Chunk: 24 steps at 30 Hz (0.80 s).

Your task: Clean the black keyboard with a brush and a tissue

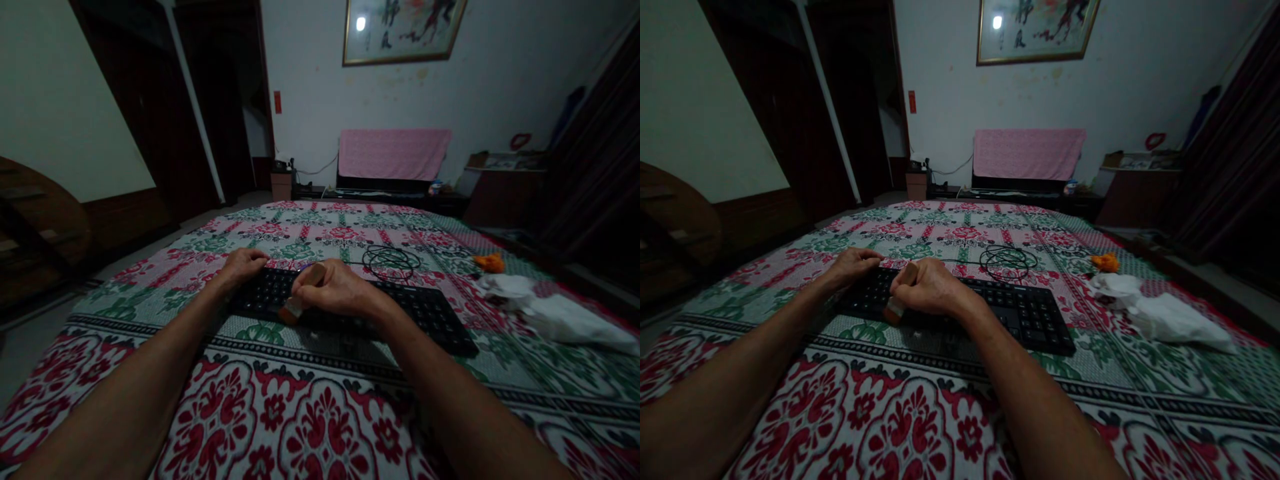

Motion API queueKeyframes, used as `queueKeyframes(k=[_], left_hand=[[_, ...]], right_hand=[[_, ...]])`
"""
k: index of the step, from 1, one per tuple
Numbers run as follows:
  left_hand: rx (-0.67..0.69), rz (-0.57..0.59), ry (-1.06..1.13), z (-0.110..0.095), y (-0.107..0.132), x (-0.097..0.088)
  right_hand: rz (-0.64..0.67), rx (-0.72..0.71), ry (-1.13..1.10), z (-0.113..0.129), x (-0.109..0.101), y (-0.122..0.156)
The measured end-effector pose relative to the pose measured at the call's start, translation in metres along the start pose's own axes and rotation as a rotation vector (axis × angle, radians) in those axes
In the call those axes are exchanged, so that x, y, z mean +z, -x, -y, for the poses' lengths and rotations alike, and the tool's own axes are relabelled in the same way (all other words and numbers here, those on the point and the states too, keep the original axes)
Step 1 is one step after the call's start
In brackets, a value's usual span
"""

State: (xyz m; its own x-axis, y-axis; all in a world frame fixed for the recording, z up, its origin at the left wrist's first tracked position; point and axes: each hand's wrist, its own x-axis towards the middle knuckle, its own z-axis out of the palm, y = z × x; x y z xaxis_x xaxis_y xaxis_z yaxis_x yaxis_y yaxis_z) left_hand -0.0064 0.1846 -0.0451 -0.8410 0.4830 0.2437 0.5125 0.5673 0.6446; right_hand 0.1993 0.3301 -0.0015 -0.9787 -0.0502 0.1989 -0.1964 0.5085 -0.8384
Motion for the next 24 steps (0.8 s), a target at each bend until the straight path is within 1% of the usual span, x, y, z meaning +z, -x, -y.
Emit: queueKeyframes(k=[2, 3, 4, 5, 7, 9, 10, 12, 15, 17, 19, 21, 24], left_hand=[[0.026, -0.043, -0.015, 0.004, -0.001, 0.001], [0.028, -0.052, -0.007, 0.006, -0.002, 0.001], [0.021, -0.047, 0.008, 0.009, -0.003, 0.002], [0.005, -0.024, 0.029, 0.011, -0.003, 0.003], [-0.015, 0.067, 0.1, 0.014, -0.003, 0.006], [0.014, 0.152, 0.187, 0.016, -0.004, 0.01], [0.041, 0.175, 0.22, 0.017, -0.004, 0.012], [0.077, 0.185, 0.247, 0.017, -0.004, 0.015], [0.059, 0.192, 0.24, 0.017, -0.004, 0.014], [0.052, 0.215, 0.234, 0.017, -0.003, 0.011], [0.067, 0.234, 0.252, 0.017, -0.002, 0.008], [0.087, 0.246, 0.278, 0.019, -0.002, 0.007], [0.122, 0.264, 0.289, 0.024, -0.004, 0.008]], right_hand=[[-0.107, 0.019, -0.022, 0.002, -0.012, 0.001], [-0.153, 0.01, -0.039, 0.001, -0.015, 0.001], [-0.181, -0.01, -0.057, 0.0, -0.016, 0.0], [-0.183, -0.036, -0.07, -0.002, -0.014, 0.0], [-0.127, -0.078, -0.081, -0.007, -0.008, -0.002], [-0.055, -0.084, -0.072, -0.011, -0.002, -0.003], [-0.025, -0.077, -0.062, -0.012, -0.001, -0.003], [0.029, -0.061, -0.028, -0.011, -0.007, 0.0], [0.11, -0.02, 0.041, -0.003, -0.026, 0.008], [0.104, 0.05, 0.038, 0.003, -0.038, 0.012], [0.055, 0.087, -0.012, 0.004, -0.042, 0.013], [0.023, 0.071, -0.05, 0.0, -0.04, 0.01], [0.026, 0.031, -0.053, -0.01, -0.03, 0.005]])
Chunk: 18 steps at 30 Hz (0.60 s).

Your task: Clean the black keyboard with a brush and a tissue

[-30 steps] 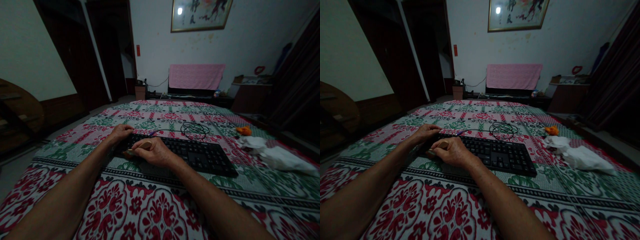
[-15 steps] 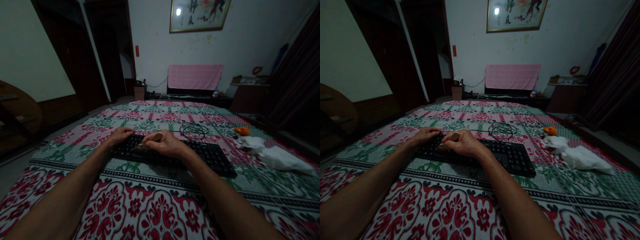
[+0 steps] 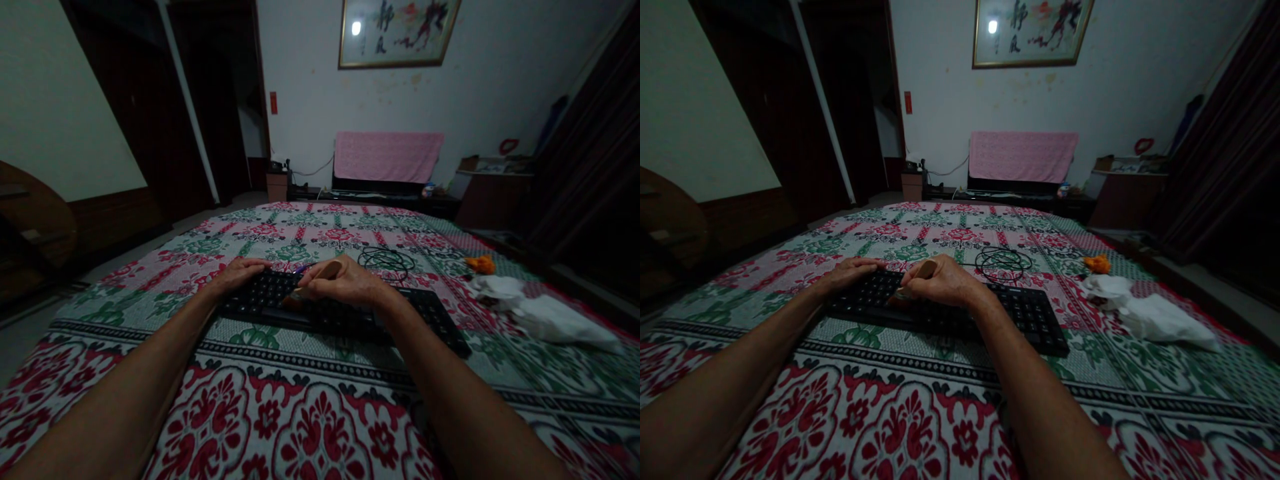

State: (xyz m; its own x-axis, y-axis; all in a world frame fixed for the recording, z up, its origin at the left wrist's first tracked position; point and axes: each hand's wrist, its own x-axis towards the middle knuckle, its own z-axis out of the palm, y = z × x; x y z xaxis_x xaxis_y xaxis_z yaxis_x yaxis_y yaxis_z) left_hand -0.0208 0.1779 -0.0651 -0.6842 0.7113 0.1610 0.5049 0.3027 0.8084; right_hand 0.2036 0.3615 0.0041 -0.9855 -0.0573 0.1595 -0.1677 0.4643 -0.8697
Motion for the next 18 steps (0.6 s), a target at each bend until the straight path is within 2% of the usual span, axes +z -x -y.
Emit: queueKeyframes(k=[3, 6, 9, 11, 13, 15, 18], left_hand=[[0.002, 0.01, -0.023, 0.005, -0.003, 0.0], [-0.014, -0.003, -0.026, 0.006, -0.003, 0.001], [-0.032, -0.023, -0.011, 0.002, -0.001, 0.002], [-0.044, -0.038, -0.013, -0.001, 0.0, 0.003], [-0.043, -0.045, -0.02, -0.003, 0.0, 0.003], [-0.028, -0.041, -0.024, -0.003, 0.0, 0.003], [-0.005, -0.026, -0.029, -0.001, -0.001, 0.002]], right_hand=[[0.053, 0.042, 0.046, -0.004, 0.001, 0.0], [0.1, 0.13, 0.139, 0.004, -0.012, 0.007], [0.099, 0.213, 0.217, 0.015, -0.028, 0.016], [0.057, 0.216, 0.184, 0.019, -0.033, 0.018], [-0.034, 0.165, 0.091, 0.019, -0.029, 0.014], [-0.115, 0.079, 0.002, 0.012, -0.016, 0.007], [-0.074, -0.06, -0.043, -0.004, 0.01, -0.005]])
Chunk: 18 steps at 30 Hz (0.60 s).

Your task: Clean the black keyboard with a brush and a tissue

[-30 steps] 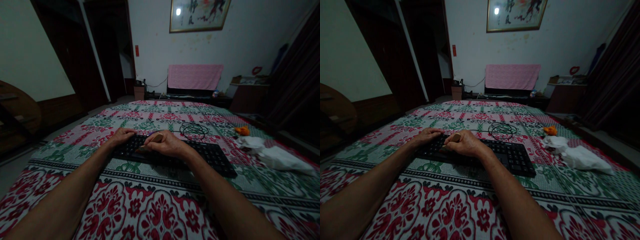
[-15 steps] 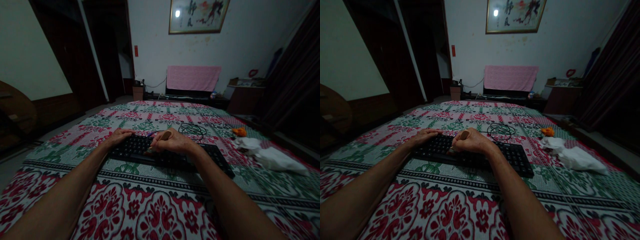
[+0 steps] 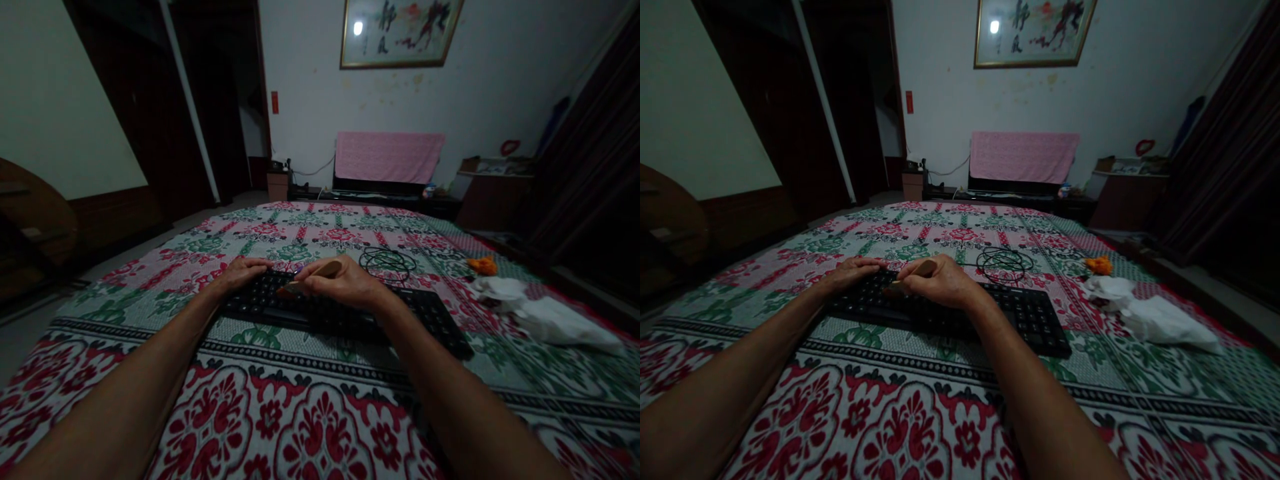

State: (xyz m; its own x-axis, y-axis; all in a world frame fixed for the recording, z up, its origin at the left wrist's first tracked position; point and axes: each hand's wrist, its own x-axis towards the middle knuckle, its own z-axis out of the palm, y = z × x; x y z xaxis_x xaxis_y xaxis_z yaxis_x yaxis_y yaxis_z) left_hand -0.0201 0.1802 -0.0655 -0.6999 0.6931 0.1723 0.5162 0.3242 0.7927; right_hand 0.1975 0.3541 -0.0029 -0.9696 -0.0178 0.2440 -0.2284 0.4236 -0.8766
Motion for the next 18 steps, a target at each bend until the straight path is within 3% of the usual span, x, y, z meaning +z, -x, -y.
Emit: queueKeyframes(k=[3, 6, 11, 14, 18], left_hand=[[0.0, 0.005, 0.002, 0.002, 0.0, 0.0], [0.001, -0.005, 0.008, 0.002, -0.001, 0.001], [-0.016, -0.015, -0.014, 0.004, -0.002, 0.001], [-0.029, -0.021, -0.005, 0.003, -0.002, 0.001], [-0.059, -0.012, -0.001, 0.002, -0.001, 0.0]], right_hand=[[0.03, -0.04, -0.071, -0.016, 0.015, -0.005], [0.014, 0.063, -0.011, -0.02, 0.013, -0.004], [-0.027, 0.243, 0.17, -0.002, -0.013, 0.003], [0.035, 0.305, 0.293, 0.012, -0.031, 0.011], [0.081, 0.381, 0.289, 0.021, -0.051, 0.024]])
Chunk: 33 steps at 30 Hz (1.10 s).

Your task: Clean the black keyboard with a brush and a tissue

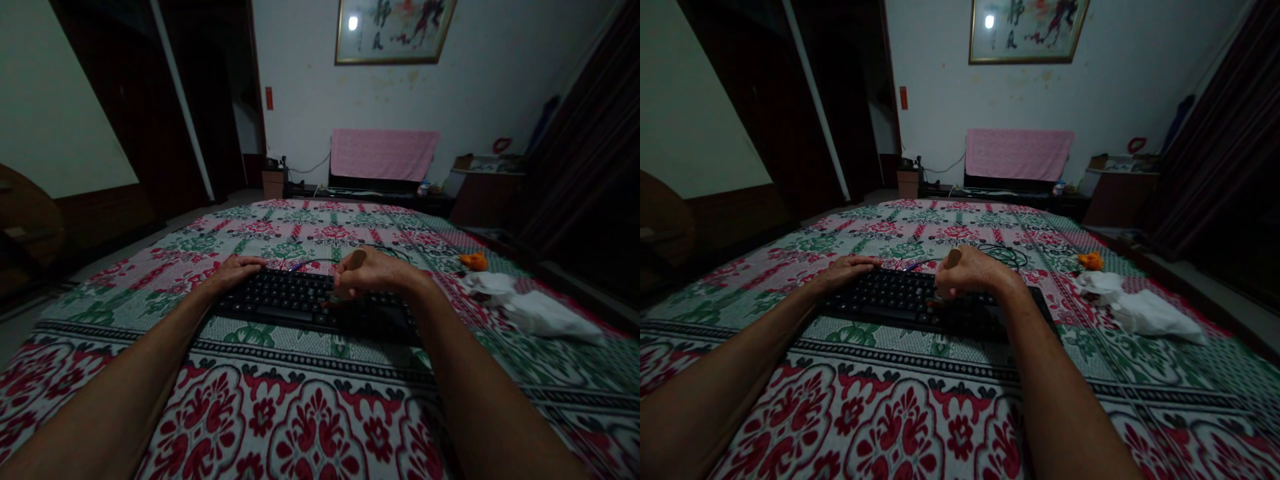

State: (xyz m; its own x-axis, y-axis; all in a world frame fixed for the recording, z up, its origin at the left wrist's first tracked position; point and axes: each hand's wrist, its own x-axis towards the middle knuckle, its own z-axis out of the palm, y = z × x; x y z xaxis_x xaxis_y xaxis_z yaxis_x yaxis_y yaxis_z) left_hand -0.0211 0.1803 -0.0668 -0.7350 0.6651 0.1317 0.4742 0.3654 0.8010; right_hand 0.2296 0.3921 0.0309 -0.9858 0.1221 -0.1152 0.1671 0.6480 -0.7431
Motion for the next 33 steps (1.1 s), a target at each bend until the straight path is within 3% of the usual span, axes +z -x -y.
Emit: queueKeyframes(k=[4, 7, 10, 14, 17, 23, 30, 33], left_hand=[[0.02, 0.027, 0.001, 0.003, -0.002, -0.001], [0.031, 0.031, 0.007, 0.006, -0.003, -0.001], [-0.003, 0.026, 0.011, 0.004, -0.002, 0.0], [-0.003, 0.028, -0.033, -0.002, 0.002, -0.001], [-0.01, 0.017, -0.069, -0.005, 0.003, -0.002], [-0.006, 0.006, -0.094, -0.005, 0.0, -0.001], [-0.01, 0.031, -0.077, -0.001, -0.002, -0.002], [-0.027, 0.027, -0.074, 0.002, -0.003, -0.003]], right_hand=[[0.023, 0.039, -0.007, -0.004, -0.015, 0.011], [-0.05, 0.003, -0.07, -0.002, -0.017, 0.013], [-0.075, -0.133, -0.133, 0.002, -0.007, 0.008], [0.061, -0.225, -0.187, 0.001, 0.01, -0.002], [0.134, -0.168, -0.151, -0.006, 0.009, 0.001], [0.164, -0.066, -0.068, -0.02, -0.016, 0.028], [0.117, 0.104, -0.09, -0.03, -0.041, 0.054], [0.054, 0.082, -0.135, -0.03, -0.046, 0.058]])
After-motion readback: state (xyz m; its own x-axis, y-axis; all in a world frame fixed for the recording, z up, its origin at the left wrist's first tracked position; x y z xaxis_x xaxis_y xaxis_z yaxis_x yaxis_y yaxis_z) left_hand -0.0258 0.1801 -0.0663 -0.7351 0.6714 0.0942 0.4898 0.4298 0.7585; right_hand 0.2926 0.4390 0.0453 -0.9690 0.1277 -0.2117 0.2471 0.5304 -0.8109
